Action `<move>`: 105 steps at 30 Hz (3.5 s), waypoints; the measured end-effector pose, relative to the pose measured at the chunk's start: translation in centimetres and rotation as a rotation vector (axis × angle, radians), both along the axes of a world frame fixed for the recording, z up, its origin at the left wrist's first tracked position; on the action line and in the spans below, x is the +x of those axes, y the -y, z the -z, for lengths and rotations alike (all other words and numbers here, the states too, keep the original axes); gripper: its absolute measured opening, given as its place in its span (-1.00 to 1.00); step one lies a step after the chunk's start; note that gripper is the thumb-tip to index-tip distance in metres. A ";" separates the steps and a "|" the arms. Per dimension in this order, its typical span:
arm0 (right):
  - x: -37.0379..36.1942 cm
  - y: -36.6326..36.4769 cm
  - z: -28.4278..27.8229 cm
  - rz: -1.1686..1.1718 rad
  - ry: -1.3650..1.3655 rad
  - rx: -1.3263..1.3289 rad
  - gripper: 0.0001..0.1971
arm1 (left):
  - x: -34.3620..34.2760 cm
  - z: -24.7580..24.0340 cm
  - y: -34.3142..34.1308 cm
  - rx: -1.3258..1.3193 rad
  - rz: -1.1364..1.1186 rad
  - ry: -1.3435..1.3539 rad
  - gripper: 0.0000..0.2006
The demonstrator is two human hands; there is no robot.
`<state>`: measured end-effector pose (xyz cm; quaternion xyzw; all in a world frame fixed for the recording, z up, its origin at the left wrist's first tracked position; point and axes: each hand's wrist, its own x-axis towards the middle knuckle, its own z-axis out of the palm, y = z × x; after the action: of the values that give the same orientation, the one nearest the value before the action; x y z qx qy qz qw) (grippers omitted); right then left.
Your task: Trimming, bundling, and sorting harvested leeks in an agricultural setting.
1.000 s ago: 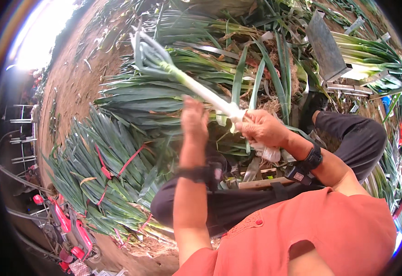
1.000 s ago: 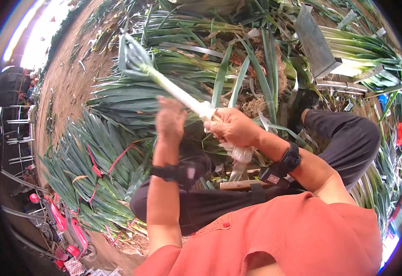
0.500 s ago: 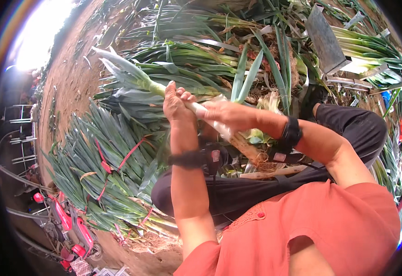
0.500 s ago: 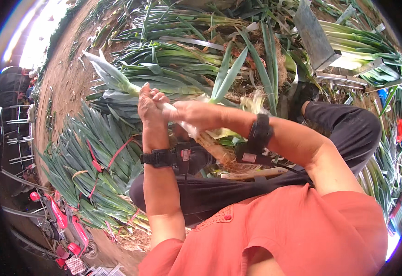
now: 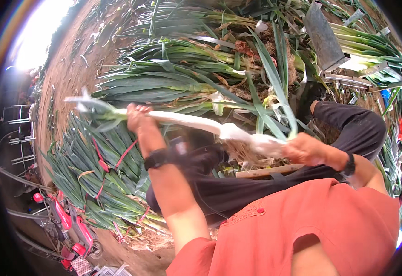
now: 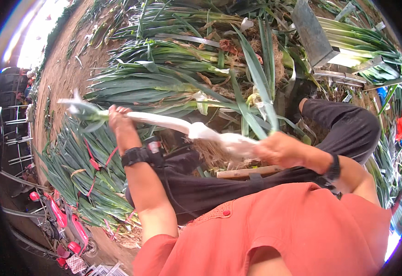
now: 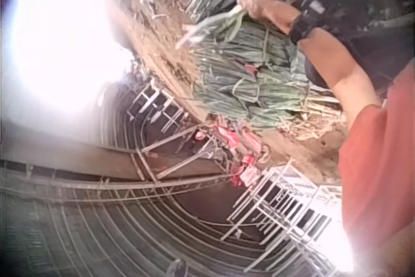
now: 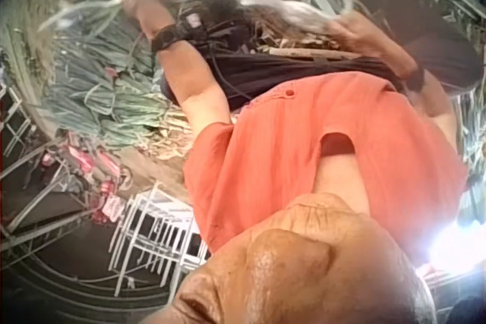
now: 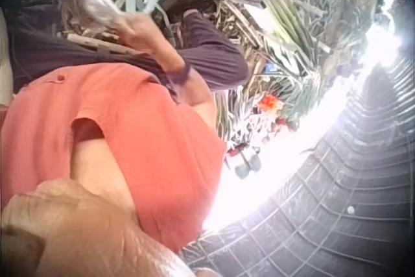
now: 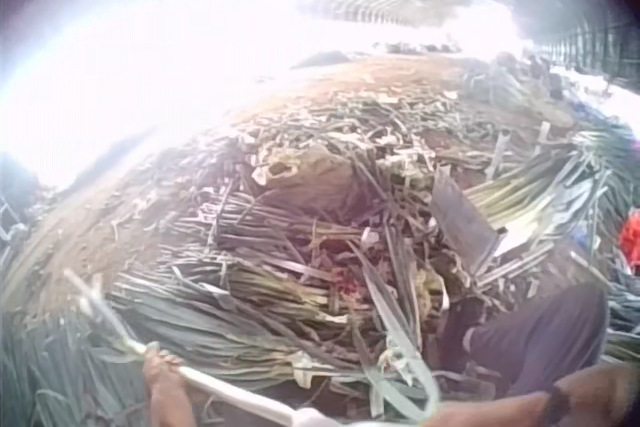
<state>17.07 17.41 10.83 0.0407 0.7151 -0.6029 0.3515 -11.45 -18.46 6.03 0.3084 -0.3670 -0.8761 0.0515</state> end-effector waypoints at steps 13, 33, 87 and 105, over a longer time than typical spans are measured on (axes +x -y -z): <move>-11.2 8.7 -3.2 0.282 -1.129 0.469 -0.48 | 4.1 -11.9 -9.5 -0.388 -0.158 -0.290 -0.83; -14.3 13.0 -1.7 0.307 -0.350 -0.286 -0.66 | 6.2 -14.0 -4.6 -0.155 0.183 -0.519 -0.72; -15.0 11.0 -0.3 0.320 -0.285 -0.202 -0.85 | 6.7 -13.5 -6.3 -0.129 0.305 -0.623 -0.91; -10.7 8.8 -5.2 0.046 -0.718 0.326 -0.60 | 5.6 -13.4 -5.2 -0.101 0.200 -0.557 -0.82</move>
<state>6.34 8.60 16.03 -0.1014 0.8779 -0.4648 0.0543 -5.86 -13.29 19.43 0.0154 -0.4104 -0.9083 0.0789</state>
